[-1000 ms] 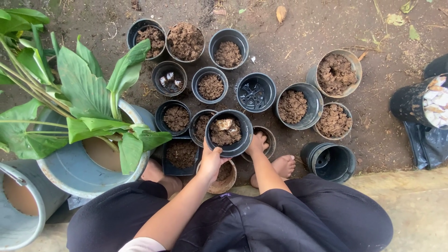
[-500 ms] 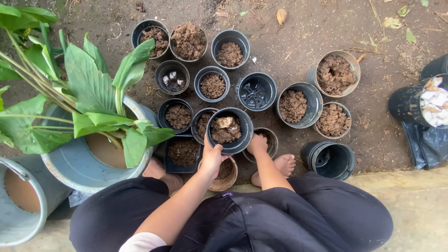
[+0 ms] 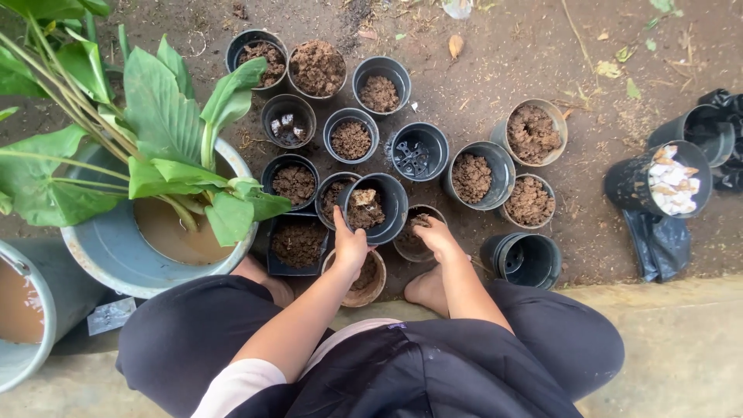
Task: The person sits on the ground and fills small black plastic pots with soil using their hands. They then place small plant cuttings into the soil-filled pots and cover the roots with more soil.
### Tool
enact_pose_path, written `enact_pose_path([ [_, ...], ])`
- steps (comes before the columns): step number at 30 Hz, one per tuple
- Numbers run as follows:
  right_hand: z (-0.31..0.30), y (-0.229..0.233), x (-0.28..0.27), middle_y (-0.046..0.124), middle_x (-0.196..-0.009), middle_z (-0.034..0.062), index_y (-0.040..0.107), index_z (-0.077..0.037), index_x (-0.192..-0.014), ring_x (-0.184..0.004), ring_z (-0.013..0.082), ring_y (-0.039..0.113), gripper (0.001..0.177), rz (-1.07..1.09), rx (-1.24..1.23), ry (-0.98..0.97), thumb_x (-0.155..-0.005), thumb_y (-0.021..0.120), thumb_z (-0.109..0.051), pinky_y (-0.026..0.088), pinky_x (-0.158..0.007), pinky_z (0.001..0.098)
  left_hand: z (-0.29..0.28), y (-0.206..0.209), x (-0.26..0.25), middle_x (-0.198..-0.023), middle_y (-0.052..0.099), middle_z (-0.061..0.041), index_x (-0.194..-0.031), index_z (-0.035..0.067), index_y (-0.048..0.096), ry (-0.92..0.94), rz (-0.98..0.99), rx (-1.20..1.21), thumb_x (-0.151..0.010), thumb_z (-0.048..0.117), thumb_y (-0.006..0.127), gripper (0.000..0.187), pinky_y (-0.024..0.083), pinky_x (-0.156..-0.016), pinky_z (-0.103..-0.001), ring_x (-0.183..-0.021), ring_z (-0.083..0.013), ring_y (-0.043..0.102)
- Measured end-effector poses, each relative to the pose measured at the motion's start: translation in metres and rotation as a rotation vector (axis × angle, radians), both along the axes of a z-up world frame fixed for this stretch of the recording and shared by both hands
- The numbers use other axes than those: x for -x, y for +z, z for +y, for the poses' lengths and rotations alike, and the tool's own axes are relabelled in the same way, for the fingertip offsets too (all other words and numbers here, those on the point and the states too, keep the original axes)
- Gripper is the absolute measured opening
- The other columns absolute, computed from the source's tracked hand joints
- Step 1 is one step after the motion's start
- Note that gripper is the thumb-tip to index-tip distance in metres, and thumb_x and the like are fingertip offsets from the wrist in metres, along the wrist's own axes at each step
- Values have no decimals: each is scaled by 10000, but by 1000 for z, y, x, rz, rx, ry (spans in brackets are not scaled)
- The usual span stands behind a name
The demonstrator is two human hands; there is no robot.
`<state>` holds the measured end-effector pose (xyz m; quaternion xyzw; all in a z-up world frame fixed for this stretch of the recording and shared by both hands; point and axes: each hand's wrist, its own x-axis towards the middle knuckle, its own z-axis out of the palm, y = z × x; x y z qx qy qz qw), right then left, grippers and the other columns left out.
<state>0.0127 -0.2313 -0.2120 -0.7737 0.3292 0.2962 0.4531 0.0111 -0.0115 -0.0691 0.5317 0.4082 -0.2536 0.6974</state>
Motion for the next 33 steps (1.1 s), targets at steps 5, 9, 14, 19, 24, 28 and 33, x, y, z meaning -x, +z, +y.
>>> enact_pose_path([
  [5,10,88,-5,656,-1349,255,688,-25,-1322,-1347,405,553,583,-61,2,-10,-773,775,-203,461,-1080,511,2,-36,5,-1631,109,-299,-1649,207,-26,-104,-33,-87,-1023,-20,371,775,618,-917,-514,-1329,-493,489],
  [9,15,137,-7,695,-1249,232,724,-9,-1217,-1233,432,617,524,-169,1,111,-738,775,-215,510,-999,480,-4,-33,10,-1610,150,-307,-1650,198,-16,-116,-55,-44,-1020,-13,375,770,636,-882,-503,-1301,-494,515],
  [14,32,189,-15,691,-1151,213,727,-61,-1021,-1124,466,645,366,-320,225,455,-715,780,-253,561,-900,506,-14,38,15,-1617,119,-339,-1645,181,-15,-108,-52,94,-1003,-27,359,772,598,-892,-594,-1333,-584,423],
  [19,46,205,-12,619,-1148,153,681,-90,-978,-1107,450,622,338,-417,425,745,-710,799,-259,564,-906,469,-15,79,25,-1638,58,-337,-1648,178,-21,-130,-26,236,-983,-84,338,800,553,-927,-648,-1380,-602,356],
  [24,62,202,-9,593,-1143,174,693,-43,-1066,-1084,419,655,312,-489,544,932,-792,790,-157,623,-811,456,-10,82,26,-1657,12,-310,-1650,208,-16,-81,-2,281,-962,-102,331,830,516,-933,-686,-1409,-625,278],
  [28,69,189,-8,600,-1166,170,702,-46,-1111,-1061,417,682,322,-519,527,977,-822,773,-171,636,-816,461,-1,85,20,-1651,4,-325,-1649,185,-13,-101,-18,262,-976,-72,333,799,524,-950,-666,-1420,-623,263],
  [33,64,171,-15,649,-1108,118,748,-108,-1092,-890,359,736,217,-615,531,1027,-911,630,-134,634,-737,410,3,56,16,-1649,-16,-318,-1647,210,-13,-121,-48,227,-994,-46,346,788,560,-941,-641,-1422,-598,279],
])
